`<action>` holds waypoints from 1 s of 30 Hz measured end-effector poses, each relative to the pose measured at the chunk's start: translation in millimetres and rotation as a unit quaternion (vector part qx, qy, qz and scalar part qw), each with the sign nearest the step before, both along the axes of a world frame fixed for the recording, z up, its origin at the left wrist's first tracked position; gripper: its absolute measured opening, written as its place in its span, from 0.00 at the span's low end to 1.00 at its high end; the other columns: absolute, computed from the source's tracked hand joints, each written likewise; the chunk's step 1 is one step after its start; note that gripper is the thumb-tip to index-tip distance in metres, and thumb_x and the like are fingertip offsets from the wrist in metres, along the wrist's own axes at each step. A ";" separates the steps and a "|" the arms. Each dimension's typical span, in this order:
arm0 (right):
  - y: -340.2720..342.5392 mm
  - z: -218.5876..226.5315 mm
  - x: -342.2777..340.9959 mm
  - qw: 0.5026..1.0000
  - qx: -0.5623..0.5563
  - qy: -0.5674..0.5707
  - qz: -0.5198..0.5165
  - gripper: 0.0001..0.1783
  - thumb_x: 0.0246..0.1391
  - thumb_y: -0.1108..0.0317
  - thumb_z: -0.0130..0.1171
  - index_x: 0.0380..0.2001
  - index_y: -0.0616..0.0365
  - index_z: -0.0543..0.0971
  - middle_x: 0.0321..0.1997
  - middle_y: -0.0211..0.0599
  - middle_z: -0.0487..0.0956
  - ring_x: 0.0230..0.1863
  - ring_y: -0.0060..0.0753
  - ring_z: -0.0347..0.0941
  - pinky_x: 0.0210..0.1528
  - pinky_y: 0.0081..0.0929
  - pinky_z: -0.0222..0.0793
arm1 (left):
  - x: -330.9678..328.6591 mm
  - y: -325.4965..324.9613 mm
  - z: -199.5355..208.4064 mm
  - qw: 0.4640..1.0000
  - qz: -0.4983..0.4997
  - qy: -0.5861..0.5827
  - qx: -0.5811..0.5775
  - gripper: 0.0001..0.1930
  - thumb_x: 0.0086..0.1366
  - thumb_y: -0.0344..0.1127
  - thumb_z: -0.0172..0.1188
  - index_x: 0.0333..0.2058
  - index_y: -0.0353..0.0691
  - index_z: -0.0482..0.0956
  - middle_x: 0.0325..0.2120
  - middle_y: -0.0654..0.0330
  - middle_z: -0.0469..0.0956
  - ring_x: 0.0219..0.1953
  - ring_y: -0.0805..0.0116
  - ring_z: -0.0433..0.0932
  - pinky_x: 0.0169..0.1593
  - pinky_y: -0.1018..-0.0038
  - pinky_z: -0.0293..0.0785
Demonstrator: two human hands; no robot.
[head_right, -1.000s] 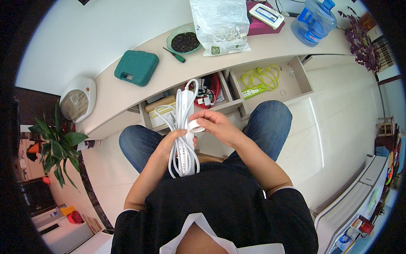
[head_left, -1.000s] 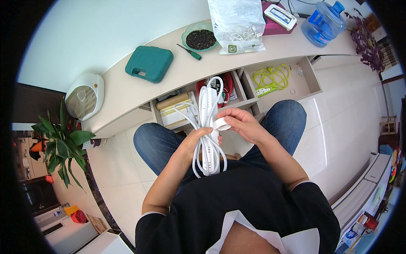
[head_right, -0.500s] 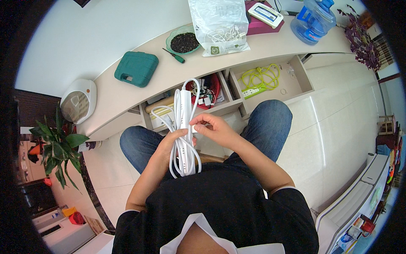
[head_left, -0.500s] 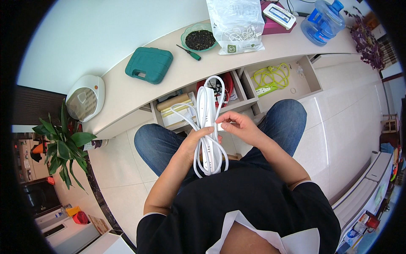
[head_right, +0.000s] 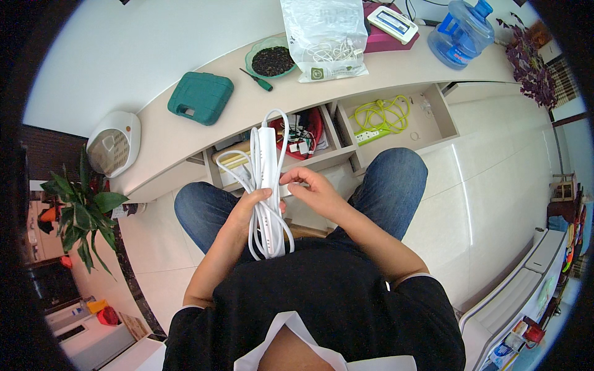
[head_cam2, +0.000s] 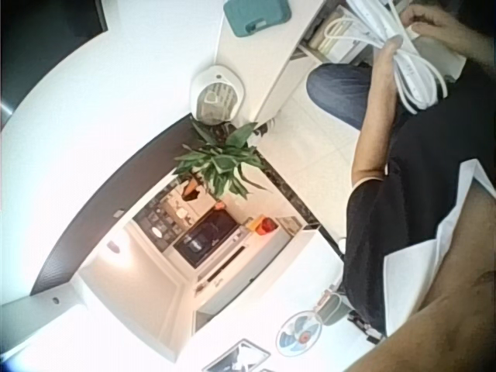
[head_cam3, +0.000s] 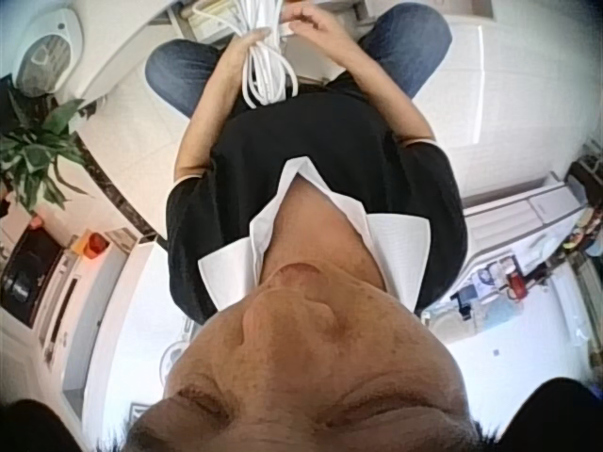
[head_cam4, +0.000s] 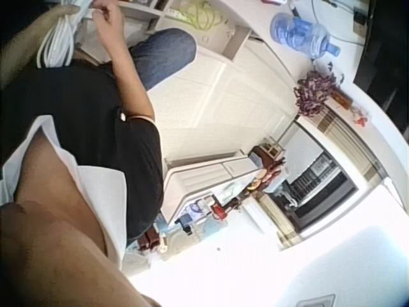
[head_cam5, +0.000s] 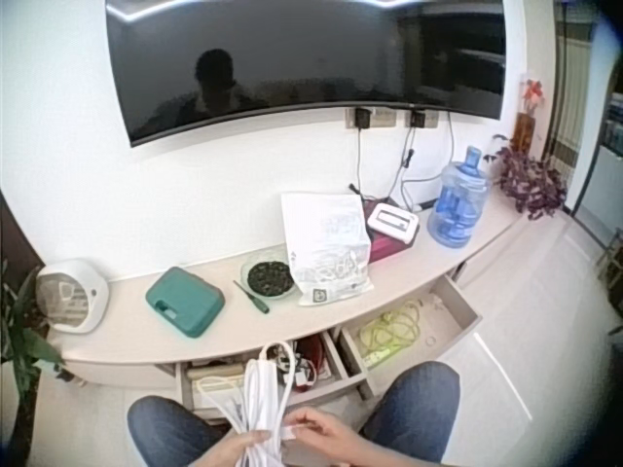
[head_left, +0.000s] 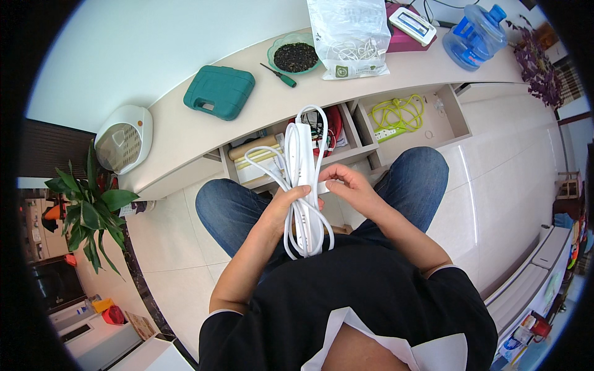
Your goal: The person sits on the floor and handles a white power strip, then switches to a green power strip. They use a screwdriver to unscrew the casing of the green power strip, inspect the internal components, and place the screwdriver into a tool kit.
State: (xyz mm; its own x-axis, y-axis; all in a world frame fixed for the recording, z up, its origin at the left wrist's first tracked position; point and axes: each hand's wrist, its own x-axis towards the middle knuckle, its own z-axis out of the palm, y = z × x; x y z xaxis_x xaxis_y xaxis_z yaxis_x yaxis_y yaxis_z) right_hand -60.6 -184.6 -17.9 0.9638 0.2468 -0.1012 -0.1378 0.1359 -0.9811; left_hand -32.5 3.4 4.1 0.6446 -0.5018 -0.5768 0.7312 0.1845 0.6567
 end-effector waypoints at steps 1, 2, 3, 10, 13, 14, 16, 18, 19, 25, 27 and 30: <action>0.6 0.1 0.1 1.000 0.005 0.000 -0.001 0.10 0.54 0.72 0.53 0.40 0.60 0.72 0.38 0.28 0.72 0.43 0.18 0.67 0.44 0.18 0.66 | 0.2 0.8 -2.2 1.000 -0.003 -0.001 -0.013 0.26 0.51 0.39 0.57 0.47 0.31 0.66 0.24 0.51 0.76 0.24 0.63 0.78 0.31 0.71 0.78; 1.8 0.4 0.2 1.000 0.010 0.000 -0.001 0.09 0.54 0.72 0.53 0.40 0.60 0.72 0.38 0.28 0.72 0.43 0.18 0.67 0.43 0.18 0.66 | 0.2 1.3 -3.5 1.000 -0.005 -0.003 -0.026 0.26 0.51 0.39 0.58 0.47 0.31 0.66 0.24 0.51 0.76 0.24 0.63 0.78 0.31 0.71 0.78; 3.1 0.4 0.2 1.000 0.015 0.000 -0.003 0.09 0.54 0.72 0.53 0.39 0.60 0.72 0.38 0.29 0.73 0.43 0.18 0.67 0.43 0.17 0.66 | 0.2 1.0 -3.1 1.000 -0.005 -0.002 -0.023 0.25 0.51 0.39 0.58 0.46 0.31 0.66 0.24 0.52 0.76 0.24 0.63 0.78 0.31 0.72 0.78; 13.0 0.2 -0.2 0.996 0.083 0.036 -0.012 0.06 0.52 0.75 0.56 0.33 0.60 0.70 0.30 0.28 0.74 0.31 0.15 0.70 0.31 0.15 0.67 | 1.0 -0.4 -2.5 1.000 -0.019 0.002 -0.013 0.23 0.52 0.40 0.59 0.43 0.32 0.69 0.24 0.53 0.76 0.25 0.64 0.78 0.31 0.72 0.78; 19.1 0.0 -0.1 0.996 0.070 0.037 -0.047 0.07 0.52 0.74 0.57 0.32 0.59 0.69 0.29 0.27 0.73 0.28 0.15 0.69 0.30 0.16 0.67 | 0.8 -0.9 1.3 0.999 -0.030 0.000 -0.021 0.24 0.52 0.39 0.60 0.45 0.32 0.68 0.26 0.53 0.76 0.25 0.64 0.78 0.31 0.72 0.78; 20.7 -0.6 -0.8 0.995 0.067 0.037 -0.058 0.07 0.51 0.73 0.57 0.32 0.59 0.69 0.29 0.28 0.73 0.29 0.15 0.69 0.31 0.16 0.67 | 0.6 -0.9 2.2 0.999 -0.034 0.000 -0.025 0.24 0.52 0.38 0.60 0.46 0.32 0.68 0.26 0.53 0.76 0.25 0.64 0.78 0.31 0.72 0.78; 25.7 1.0 -2.3 0.995 0.052 0.028 -0.084 0.08 0.51 0.72 0.58 0.32 0.59 0.69 0.30 0.28 0.73 0.31 0.16 0.68 0.34 0.17 0.66 | 1.5 1.8 -2.8 0.999 -0.038 -0.013 -0.025 0.27 0.52 0.37 0.61 0.49 0.32 0.66 0.31 0.53 0.76 0.30 0.65 0.78 0.34 0.72 0.77; 32.0 5.5 -4.3 0.993 0.031 0.011 -0.113 0.08 0.51 0.71 0.58 0.32 0.58 0.70 0.32 0.28 0.73 0.33 0.17 0.67 0.37 0.19 0.65 | 1.9 2.6 -4.3 0.999 -0.037 -0.019 -0.025 0.30 0.51 0.35 0.62 0.52 0.32 0.64 0.35 0.54 0.75 0.34 0.65 0.77 0.38 0.72 0.76; 34.3 5.5 -5.8 0.992 0.024 0.024 -0.125 0.08 0.52 0.70 0.58 0.32 0.58 0.70 0.32 0.28 0.72 0.34 0.18 0.66 0.38 0.19 0.65 | 1.9 2.0 -3.7 0.999 -0.034 -0.018 -0.024 0.31 0.51 0.35 0.62 0.53 0.32 0.63 0.37 0.54 0.74 0.37 0.65 0.77 0.40 0.72 0.75; 40.1 -6.4 -10.1 0.988 0.018 0.021 -0.154 0.08 0.56 0.67 0.53 0.35 0.59 0.69 0.34 0.30 0.71 0.36 0.19 0.66 0.41 0.21 0.64 | -2.4 -4.0 3.7 0.999 0.016 -0.017 0.031 0.35 0.49 0.35 0.61 0.56 0.33 0.59 0.39 0.54 0.72 0.38 0.66 0.75 0.42 0.73 0.73; 35.6 -6.4 -10.6 0.990 0.050 0.006 -0.133 0.08 0.57 0.67 0.52 0.36 0.60 0.69 0.36 0.31 0.71 0.38 0.19 0.66 0.41 0.21 0.64 | -1.8 -2.6 1.7 0.999 0.012 -0.023 0.034 0.37 0.48 0.37 0.60 0.57 0.35 0.59 0.37 0.55 0.73 0.36 0.66 0.75 0.40 0.73 0.74; 24.6 4.1 -12.2 0.995 0.071 0.051 -0.052 0.10 0.56 0.67 0.52 0.40 0.60 0.71 0.39 0.33 0.71 0.41 0.20 0.67 0.43 0.22 0.64 | 0.3 -0.9 -2.6 0.999 0.013 -0.030 0.012 0.37 0.47 0.38 0.60 0.57 0.36 0.59 0.35 0.55 0.73 0.29 0.67 0.76 0.34 0.74 0.75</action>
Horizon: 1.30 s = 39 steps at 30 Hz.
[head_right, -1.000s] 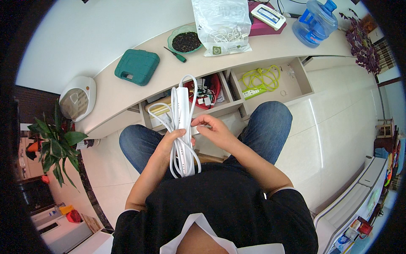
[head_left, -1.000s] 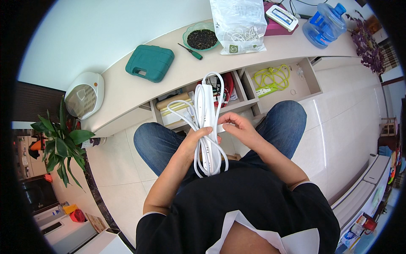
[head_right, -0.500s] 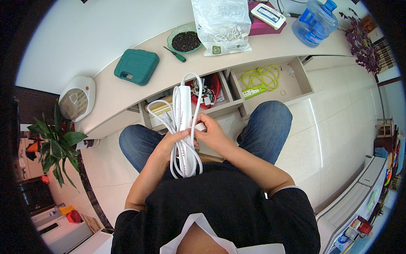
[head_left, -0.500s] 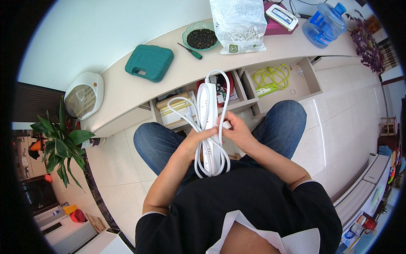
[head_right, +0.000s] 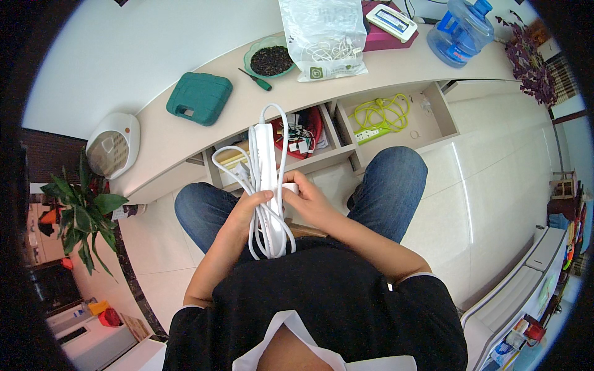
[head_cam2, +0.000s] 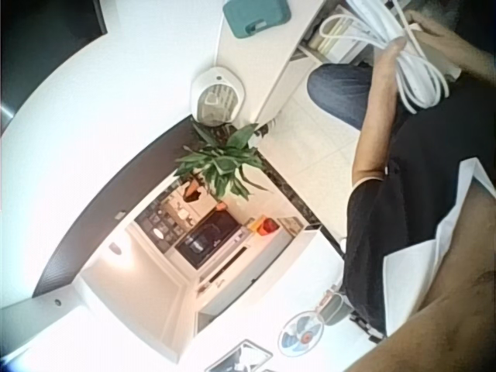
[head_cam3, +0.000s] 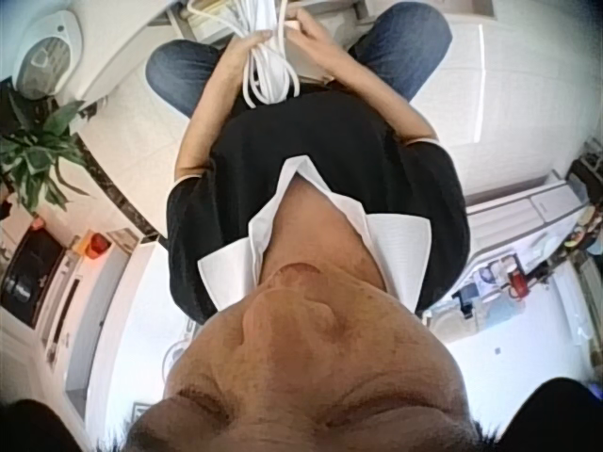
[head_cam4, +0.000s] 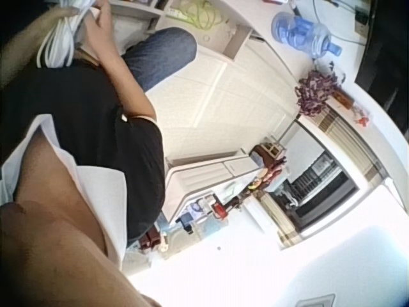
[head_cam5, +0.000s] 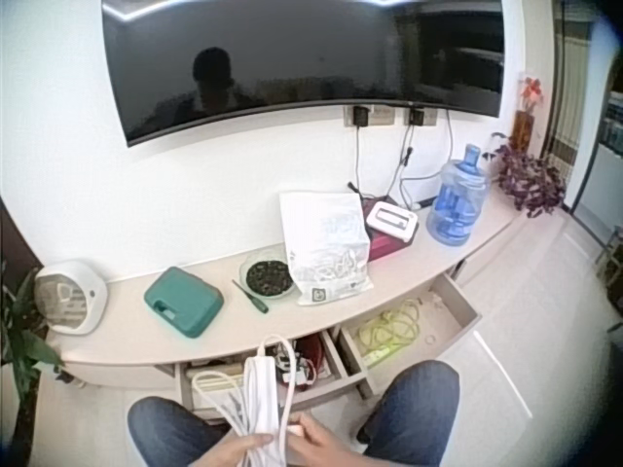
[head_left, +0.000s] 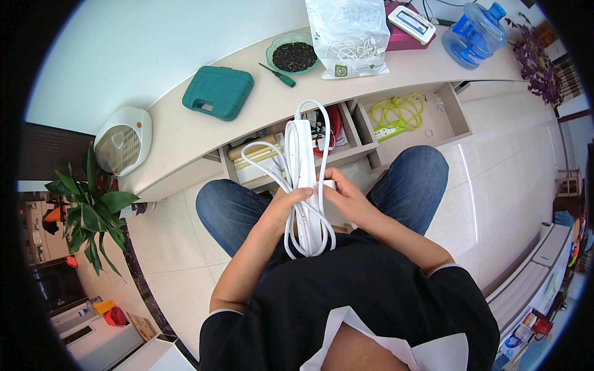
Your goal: The person sits on the floor and handles a white power strip, then switches to a green power strip. They use a screwdriver to unscrew the casing of the green power strip, inspect the internal components, and place the screwdriver into a tool kit.
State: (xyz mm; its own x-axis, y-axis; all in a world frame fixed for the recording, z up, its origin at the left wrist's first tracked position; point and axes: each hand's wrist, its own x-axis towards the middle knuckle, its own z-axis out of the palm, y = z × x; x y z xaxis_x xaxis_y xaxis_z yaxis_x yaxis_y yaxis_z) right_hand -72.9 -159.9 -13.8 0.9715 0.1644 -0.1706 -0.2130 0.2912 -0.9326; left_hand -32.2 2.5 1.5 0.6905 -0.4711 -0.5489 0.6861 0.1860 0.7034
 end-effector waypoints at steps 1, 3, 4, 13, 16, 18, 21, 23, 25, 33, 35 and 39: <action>-4.8 0.1 0.8 0.999 -0.029 -0.012 0.018 0.11 0.56 0.67 0.52 0.41 0.59 0.71 0.40 0.33 0.72 0.41 0.21 0.67 0.44 0.22 0.64 | 0.3 -0.1 -0.3 1.000 -0.006 0.001 -0.001 0.38 0.46 0.38 0.60 0.58 0.36 0.59 0.35 0.55 0.73 0.30 0.67 0.76 0.35 0.75 0.75; -15.3 0.1 4.3 0.994 -0.086 -0.037 0.053 0.13 0.54 0.68 0.53 0.42 0.59 0.72 0.41 0.35 0.72 0.43 0.24 0.68 0.45 0.23 0.64 | 0.9 -0.4 -0.7 1.000 -0.018 0.002 -0.003 0.38 0.46 0.38 0.60 0.58 0.36 0.59 0.37 0.55 0.73 0.33 0.67 0.76 0.36 0.75 0.75; -19.1 -1.4 6.1 0.987 -0.123 -0.085 0.059 0.14 0.53 0.68 0.54 0.43 0.59 0.72 0.41 0.36 0.72 0.43 0.25 0.68 0.46 0.23 0.64 | 1.2 -1.0 -1.6 1.000 -0.021 -0.004 -0.005 0.38 0.46 0.38 0.60 0.58 0.36 0.59 0.38 0.55 0.73 0.35 0.67 0.75 0.38 0.76 0.74; -46.8 11.9 18.1 0.959 -0.217 -0.111 0.145 0.18 0.48 0.63 0.60 0.42 0.58 0.72 0.39 0.34 0.72 0.41 0.27 0.68 0.46 0.26 0.64 | 3.7 -6.6 9.6 0.998 -0.050 -0.035 -0.011 0.38 0.46 0.36 0.61 0.57 0.30 0.57 0.44 0.51 0.70 0.45 0.64 0.72 0.47 0.72 0.69; -48.5 16.2 18.4 0.972 -0.167 -0.074 0.149 0.16 0.51 0.62 0.60 0.39 0.58 0.71 0.38 0.31 0.71 0.38 0.23 0.68 0.42 0.22 0.66 | 3.3 -7.7 14.9 0.998 -0.045 -0.032 0.021 0.41 0.43 0.36 0.60 0.59 0.35 0.57 0.44 0.53 0.71 0.43 0.64 0.72 0.47 0.74 0.69; -51.9 28.7 17.7 0.978 -0.110 0.018 0.175 0.13 0.52 0.63 0.59 0.37 0.58 0.71 0.38 0.29 0.71 0.36 0.20 0.68 0.38 0.19 0.67 | 4.2 -7.6 14.3 0.998 -0.046 -0.042 0.013 0.41 0.44 0.37 0.59 0.59 0.34 0.57 0.43 0.52 0.71 0.43 0.65 0.72 0.45 0.74 0.70; -56.7 15.0 14.5 0.982 -0.067 -0.018 0.176 0.10 0.54 0.65 0.57 0.37 0.58 0.72 0.38 0.28 0.71 0.35 0.17 0.68 0.34 0.17 0.68 | 4.1 -7.0 13.2 0.998 -0.035 -0.039 -0.016 0.36 0.48 0.34 0.61 0.55 0.28 0.57 0.40 0.52 0.71 0.41 0.65 0.74 0.44 0.73 0.72; -60.4 7.1 14.8 0.983 -0.045 -0.042 0.171 0.09 0.55 0.66 0.57 0.36 0.58 0.73 0.38 0.29 0.70 0.36 0.18 0.68 0.34 0.18 0.70 | 4.2 -7.0 12.7 0.999 -0.040 -0.032 -0.015 0.35 0.48 0.34 0.61 0.54 0.28 0.58 0.39 0.53 0.71 0.39 0.66 0.73 0.43 0.74 0.72; -62.5 2.3 13.6 0.985 -0.025 -0.044 0.162 0.08 0.55 0.67 0.56 0.35 0.58 0.73 0.38 0.29 0.70 0.36 0.19 0.68 0.35 0.19 0.70 | 4.2 -7.0 9.8 0.999 -0.042 -0.027 -0.018 0.34 0.47 0.34 0.61 0.53 0.29 0.59 0.38 0.54 0.71 0.38 0.67 0.73 0.42 0.74 0.72; -61.4 -2.1 11.6 0.989 -0.016 -0.007 0.147 0.09 0.55 0.66 0.56 0.36 0.59 0.73 0.37 0.29 0.71 0.37 0.19 0.68 0.34 0.19 0.72 | 4.2 -6.4 7.6 0.999 -0.042 -0.020 -0.015 0.35 0.47 0.35 0.61 0.53 0.29 0.59 0.37 0.54 0.71 0.38 0.67 0.72 0.41 0.74 0.71; -58.3 -2.5 10.5 0.988 -0.026 0.008 0.155 0.11 0.55 0.65 0.57 0.39 0.59 0.72 0.37 0.29 0.71 0.38 0.19 0.68 0.34 0.19 0.72 | 4.6 -5.9 4.2 0.999 -0.041 -0.025 -0.019 0.35 0.47 0.35 0.61 0.53 0.29 0.59 0.38 0.53 0.71 0.39 0.66 0.73 0.42 0.73 0.71; -55.0 0.2 7.7 0.986 -0.028 0.031 0.164 0.17 0.54 0.63 0.58 0.44 0.57 0.68 0.38 0.29 0.72 0.37 0.18 0.69 0.33 0.18 0.71 | 5.5 -3.7 -0.1 0.999 -0.039 -0.028 -0.019 0.35 0.47 0.35 0.61 0.54 0.29 0.59 0.40 0.52 0.71 0.40 0.65 0.73 0.42 0.72 0.72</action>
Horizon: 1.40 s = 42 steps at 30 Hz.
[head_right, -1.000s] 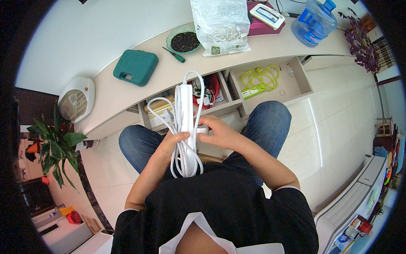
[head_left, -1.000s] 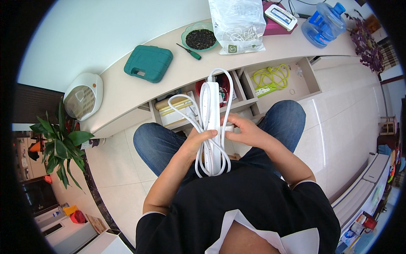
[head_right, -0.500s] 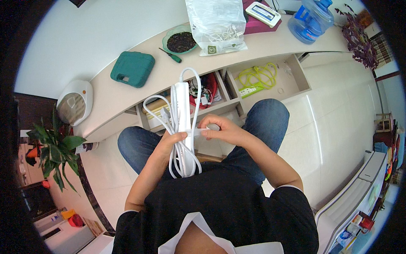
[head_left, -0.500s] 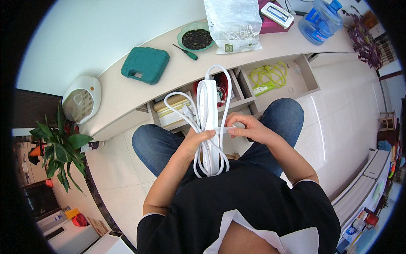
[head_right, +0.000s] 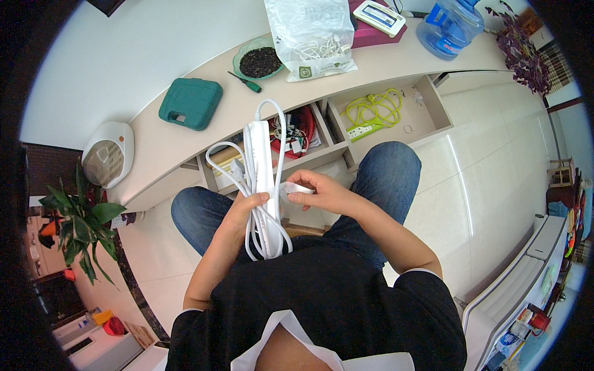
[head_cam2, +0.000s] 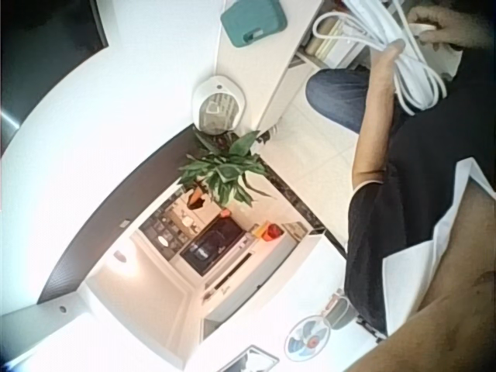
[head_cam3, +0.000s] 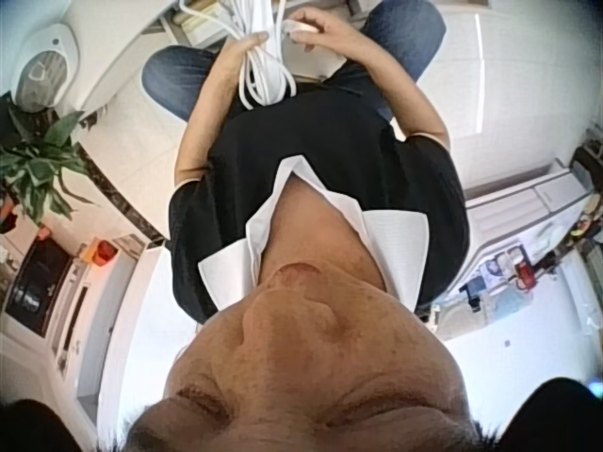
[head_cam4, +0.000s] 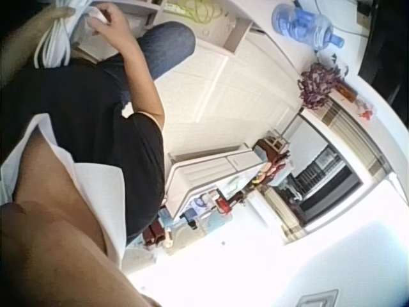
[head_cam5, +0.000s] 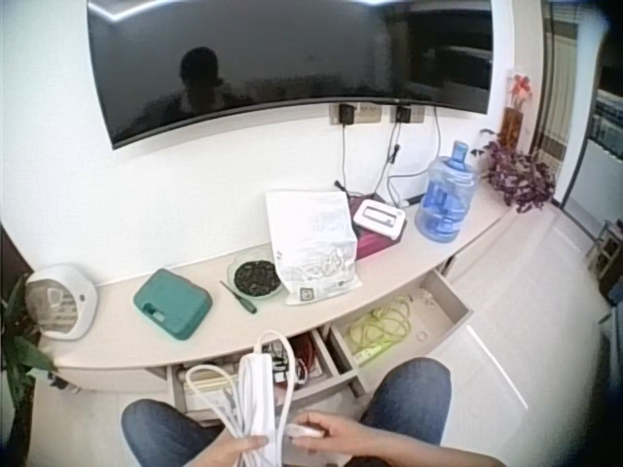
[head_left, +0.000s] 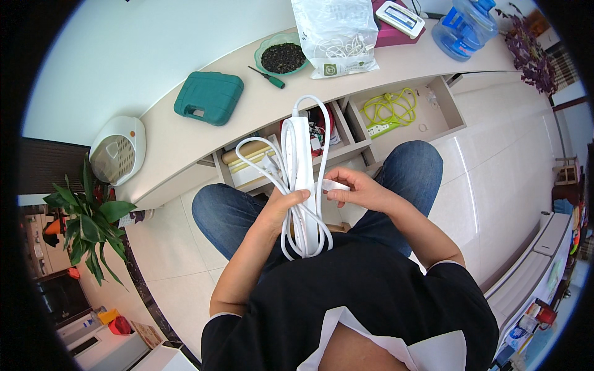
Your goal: The person sits on the floor and handles a white power strip, then switches to a green power strip. They use a screwdriver to unscrew the casing of the green power strip, inspect the internal components, and place the screwdriver into a tool kit.
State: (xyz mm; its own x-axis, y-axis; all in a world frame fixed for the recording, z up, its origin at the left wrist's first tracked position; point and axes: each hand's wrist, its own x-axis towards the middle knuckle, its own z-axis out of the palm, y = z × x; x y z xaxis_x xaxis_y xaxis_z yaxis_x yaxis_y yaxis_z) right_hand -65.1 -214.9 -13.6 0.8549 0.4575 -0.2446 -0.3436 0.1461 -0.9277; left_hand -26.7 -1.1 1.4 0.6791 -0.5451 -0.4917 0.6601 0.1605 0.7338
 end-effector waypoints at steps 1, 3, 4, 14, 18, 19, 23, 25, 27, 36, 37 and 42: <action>-0.3 0.3 0.0 1.000 0.001 0.003 0.005 0.17 0.54 0.63 0.58 0.44 0.58 0.68 0.38 0.29 0.72 0.37 0.18 0.69 0.32 0.18 0.71 | 0.1 0.6 -0.1 1.000 -0.003 0.002 0.004 0.35 0.47 0.35 0.61 0.54 0.29 0.59 0.40 0.51 0.71 0.40 0.65 0.73 0.42 0.72 0.72; -1.2 1.0 0.7 1.000 0.002 0.009 0.017 0.18 0.54 0.62 0.58 0.44 0.58 0.68 0.37 0.29 0.72 0.37 0.18 0.69 0.31 0.18 0.70 | -0.3 0.5 0.4 1.000 -0.005 0.002 0.006 0.35 0.47 0.35 0.61 0.54 0.29 0.59 0.40 0.51 0.71 0.40 0.65 0.73 0.42 0.72 0.72; -1.5 2.3 1.6 0.999 -0.006 0.017 0.027 0.17 0.54 0.64 0.58 0.44 0.58 0.68 0.37 0.29 0.73 0.37 0.17 0.69 0.32 0.18 0.69 | -0.5 0.4 0.9 1.000 -0.005 0.002 0.007 0.35 0.47 0.35 0.61 0.53 0.28 0.59 0.40 0.51 0.71 0.40 0.65 0.73 0.42 0.72 0.72; -7.7 9.7 15.6 0.992 -0.087 0.006 0.090 0.26 0.49 0.61 0.63 0.44 0.60 0.62 0.37 0.37 0.74 0.36 0.22 0.69 0.32 0.20 0.68 | -4.0 -5.6 7.2 0.999 0.009 -0.002 0.036 0.42 0.44 0.40 0.61 0.58 0.36 0.56 0.35 0.54 0.72 0.29 0.67 0.75 0.31 0.74 0.75; -20.9 1.6 20.4 0.985 -0.157 -0.038 0.058 0.30 0.46 0.60 0.66 0.46 0.61 0.61 0.37 0.41 0.74 0.37 0.24 0.69 0.35 0.22 0.67 | -4.3 -3.0 5.2 0.999 -0.003 -0.020 0.035 0.42 0.44 0.41 0.62 0.58 0.34 0.56 0.33 0.53 0.72 0.28 0.66 0.76 0.32 0.74 0.75; -22.3 8.6 19.2 0.990 -0.130 -0.012 0.059 0.30 0.47 0.60 0.65 0.48 0.60 0.62 0.36 0.38 0.74 0.36 0.23 0.69 0.36 0.21 0.65 | -4.4 -3.1 5.9 0.999 -0.003 -0.028 0.037 0.41 0.44 0.41 0.62 0.57 0.34 0.56 0.32 0.53 0.72 0.28 0.66 0.76 0.32 0.74 0.75; -26.9 4.8 20.1 0.988 -0.121 -0.067 0.074 0.24 0.51 0.57 0.60 0.46 0.59 0.68 0.36 0.31 0.74 0.36 0.20 0.68 0.35 0.19 0.66 | -4.3 -3.4 1.0 0.999 0.005 -0.034 0.012 0.41 0.45 0.43 0.62 0.56 0.31 0.57 0.31 0.53 0.72 0.27 0.67 0.75 0.30 0.75 0.74; -26.6 12.2 20.8 0.989 -0.120 -0.033 0.081 0.20 0.54 0.56 0.58 0.44 0.58 0.72 0.35 0.28 0.73 0.36 0.19 0.68 0.35 0.19 0.66 | -5.4 -2.8 0.1 0.999 0.015 -0.038 0.017 0.40 0.45 0.44 0.61 0.54 0.30 0.58 0.30 0.52 0.72 0.27 0.67 0.75 0.30 0.75 0.74; -29.6 11.4 19.7 0.993 -0.093 -0.003 0.072 0.20 0.55 0.56 0.56 0.43 0.58 0.73 0.36 0.27 0.74 0.37 0.18 0.68 0.36 0.19 0.67 | -5.4 -2.5 1.3 0.999 0.013 -0.031 0.025 0.38 0.45 0.45 0.61 0.52 0.29 0.59 0.28 0.53 0.72 0.26 0.67 0.74 0.29 0.75 0.73; -29.2 8.0 15.9 0.998 -0.033 0.012 0.054 0.17 0.56 0.57 0.55 0.42 0.59 0.74 0.37 0.27 0.74 0.40 0.18 0.68 0.40 0.20 0.69 | -7.2 -3.7 -4.5 0.998 0.043 -0.032 0.014 0.34 0.47 0.47 0.63 0.47 0.29 0.63 0.24 0.54 0.72 0.24 0.67 0.73 0.27 0.76 0.72; -29.1 8.5 15.8 0.998 -0.029 0.014 0.050 0.17 0.56 0.58 0.55 0.42 0.59 0.74 0.37 0.27 0.74 0.40 0.18 0.68 0.40 0.20 0.69 | -7.3 -4.1 -5.0 0.998 0.049 -0.034 0.009 0.34 0.47 0.47 0.63 0.47 0.29 0.63 0.24 0.54 0.72 0.24 0.67 0.73 0.27 0.76 0.71; -31.8 10.2 14.1 0.999 -0.013 0.001 0.052 0.14 0.56 0.61 0.55 0.40 0.59 0.74 0.37 0.27 0.74 0.39 0.17 0.68 0.39 0.19 0.69 | -7.1 -1.1 -9.1 0.999 0.040 -0.022 0.024 0.36 0.47 0.48 0.63 0.49 0.29 0.62 0.24 0.54 0.72 0.24 0.67 0.73 0.26 0.76 0.71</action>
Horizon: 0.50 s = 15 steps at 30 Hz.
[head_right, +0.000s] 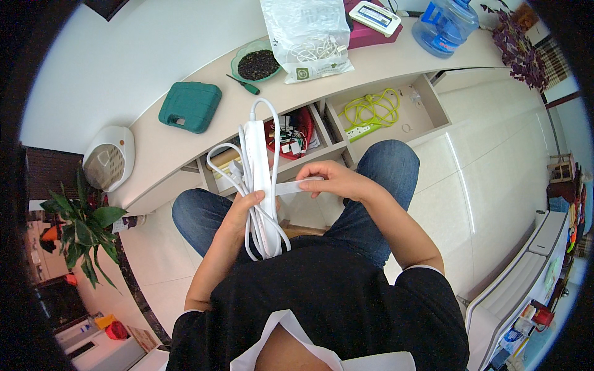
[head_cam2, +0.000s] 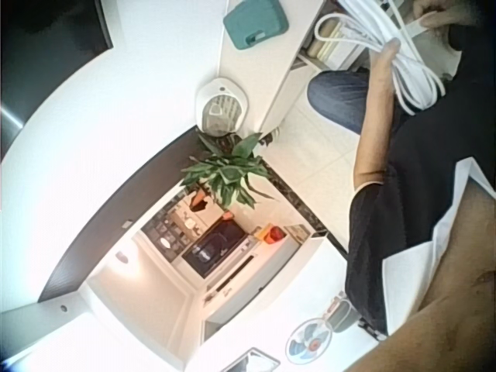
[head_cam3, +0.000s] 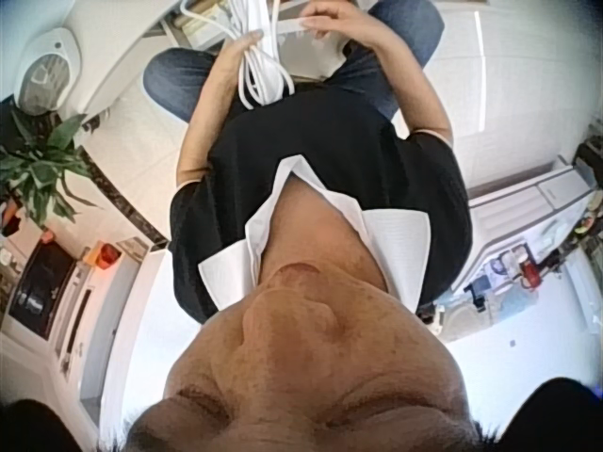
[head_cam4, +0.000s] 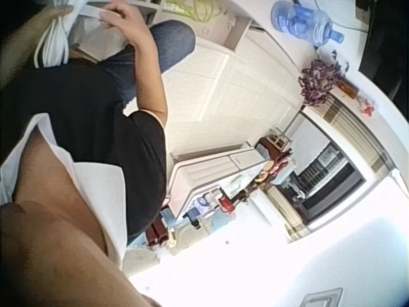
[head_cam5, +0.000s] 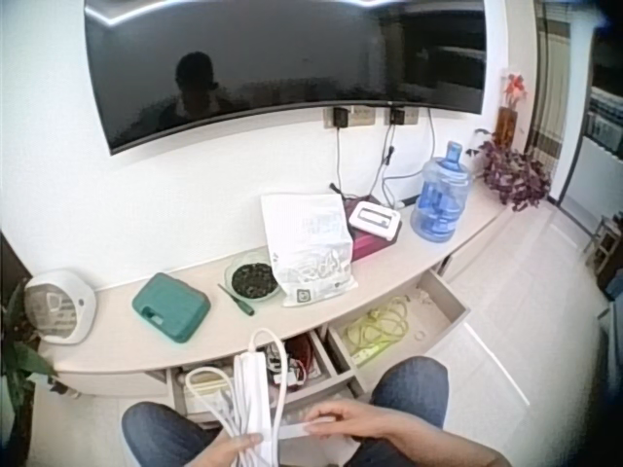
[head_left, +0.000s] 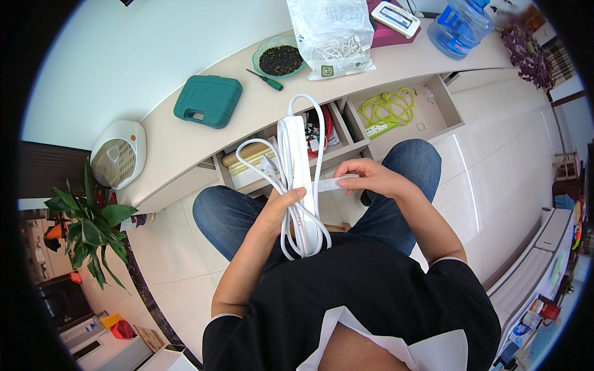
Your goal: The person sits on the floor and handles a white power strip, then switches to a green power strip. They use a screwdriver to unscrew the casing of the green power strip, inspect the internal components, and place the screwdriver into a tool kit.
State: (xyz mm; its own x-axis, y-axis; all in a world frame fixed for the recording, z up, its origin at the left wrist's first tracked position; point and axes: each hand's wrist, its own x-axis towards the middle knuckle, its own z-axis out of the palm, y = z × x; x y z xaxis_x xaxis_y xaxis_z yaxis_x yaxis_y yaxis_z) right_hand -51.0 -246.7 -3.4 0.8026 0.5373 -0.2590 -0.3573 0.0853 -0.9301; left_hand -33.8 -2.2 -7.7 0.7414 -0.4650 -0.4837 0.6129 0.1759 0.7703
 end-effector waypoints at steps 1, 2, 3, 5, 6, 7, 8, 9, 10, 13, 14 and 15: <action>0.3 0.7 -0.5 1.000 0.005 -0.006 -0.001 0.13 0.56 0.61 0.55 0.39 0.59 0.74 0.37 0.27 0.74 0.39 0.17 0.68 0.39 0.19 0.69 | 0.0 0.4 -0.7 1.000 -0.001 0.001 0.001 0.37 0.47 0.48 0.63 0.50 0.29 0.62 0.24 0.54 0.71 0.24 0.68 0.73 0.26 0.76 0.70; 0.9 -0.5 -0.7 1.000 0.004 -0.008 -0.002 0.13 0.56 0.62 0.55 0.39 0.59 0.74 0.37 0.28 0.74 0.39 0.17 0.68 0.39 0.19 0.69 | -0.2 0.2 -0.1 1.000 -0.001 0.000 0.003 0.37 0.47 0.48 0.63 0.51 0.30 0.62 0.23 0.55 0.72 0.24 0.67 0.73 0.26 0.76 0.70; 1.4 -2.7 -0.8 1.000 0.002 -0.011 -0.003 0.13 0.56 0.62 0.55 0.39 0.59 0.74 0.37 0.28 0.74 0.38 0.17 0.67 0.39 0.19 0.68 | -0.4 -0.8 1.4 1.000 0.000 -0.002 0.004 0.38 0.47 0.48 0.63 0.51 0.30 0.61 0.23 0.55 0.72 0.24 0.67 0.73 0.26 0.76 0.70; 3.2 -3.0 -1.0 1.000 -0.004 -0.008 -0.008 0.12 0.56 0.62 0.55 0.39 0.59 0.74 0.37 0.28 0.74 0.39 0.17 0.67 0.39 0.19 0.68 | -0.4 -3.1 5.3 1.000 -0.003 -0.009 -0.005 0.38 0.47 0.48 0.63 0.52 0.30 0.61 0.23 0.55 0.72 0.24 0.67 0.73 0.27 0.76 0.71; 4.9 -1.6 -0.6 1.000 -0.007 -0.004 -0.011 0.13 0.55 0.63 0.55 0.39 0.60 0.74 0.37 0.28 0.74 0.39 0.17 0.67 0.39 0.19 0.68 | 0.5 -4.4 8.1 1.000 -0.007 -0.014 -0.015 0.38 0.47 0.48 0.62 0.52 0.31 0.61 0.23 0.55 0.72 0.24 0.67 0.73 0.27 0.75 0.71; 6.6 -0.7 -0.3 1.000 -0.011 0.001 -0.014 0.13 0.55 0.63 0.55 0.39 0.60 0.74 0.37 0.28 0.74 0.39 0.18 0.67 0.39 0.19 0.68 | 1.2 -5.0 10.7 0.999 -0.010 -0.020 -0.025 0.38 0.47 0.49 0.62 0.52 0.31 0.61 0.23 0.55 0.72 0.25 0.67 0.73 0.28 0.75 0.71; 8.4 -0.5 -0.2 1.000 -0.015 -0.001 -0.023 0.13 0.55 0.63 0.56 0.39 0.60 0.73 0.37 0.28 0.73 0.39 0.18 0.68 0.40 0.20 0.68 | 1.6 -4.8 13.1 0.999 -0.020 -0.014 -0.025 0.38 0.46 0.49 0.62 0.52 0.31 0.62 0.24 0.54 0.72 0.25 0.67 0.74 0.28 0.75 0.71; 10.0 -0.7 -0.6 0.999 -0.020 -0.003 -0.033 0.14 0.54 0.63 0.57 0.40 0.60 0.73 0.37 0.28 0.73 0.40 0.19 0.68 0.41 0.20 0.68 | 1.7 -4.9 15.2 0.999 -0.030 -0.009 -0.024 0.38 0.46 0.48 0.62 0.52 0.31 0.62 0.24 0.54 0.73 0.25 0.67 0.74 0.29 0.75 0.72; 10.8 -1.1 -0.5 0.999 -0.024 -0.005 -0.043 0.14 0.54 0.63 0.57 0.40 0.60 0.73 0.38 0.28 0.73 0.40 0.19 0.68 0.43 0.21 0.67 | 1.6 -4.7 16.1 0.999 -0.040 -0.003 -0.024 0.38 0.46 0.48 0.62 0.52 0.31 0.62 0.25 0.54 0.73 0.26 0.66 0.75 0.29 0.75 0.72; 5.7 -8.9 5.6 0.996 -0.072 -0.047 -0.006 0.15 0.53 0.63 0.59 0.41 0.60 0.72 0.39 0.28 0.73 0.43 0.20 0.67 0.47 0.23 0.65 | 1.1 -3.1 10.6 0.999 -0.045 0.001 0.001 0.38 0.46 0.48 0.63 0.52 0.31 0.62 0.27 0.52 0.75 0.28 0.65 0.76 0.31 0.74 0.73; 4.4 -12.7 7.7 0.996 -0.073 -0.050 0.006 0.15 0.52 0.63 0.59 0.40 0.60 0.73 0.40 0.28 0.72 0.44 0.20 0.67 0.48 0.23 0.64 | 0.9 -3.1 11.1 0.999 -0.048 0.000 0.001 0.37 0.46 0.47 0.63 0.51 0.30 0.62 0.27 0.51 0.75 0.28 0.64 0.77 0.31 0.74 0.74; 3.8 -15.2 10.2 0.996 -0.073 -0.053 0.018 0.15 0.52 0.64 0.59 0.40 0.59 0.73 0.40 0.28 0.72 0.45 0.20 0.67 0.49 0.23 0.64 | 1.2 -4.0 13.2 0.999 -0.052 -0.001 0.001 0.37 0.46 0.46 0.63 0.51 0.30 0.62 0.28 0.51 0.75 0.28 0.64 0.77 0.31 0.74 0.74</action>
State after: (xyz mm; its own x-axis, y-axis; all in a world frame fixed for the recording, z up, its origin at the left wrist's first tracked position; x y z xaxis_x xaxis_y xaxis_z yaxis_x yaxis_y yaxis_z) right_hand -40.8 -242.8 -18.5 0.8111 0.5285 -0.2507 -0.2564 -0.0642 -0.9645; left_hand -32.6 -6.2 5.5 0.6904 -0.5383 -0.4833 0.6260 0.1098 0.7721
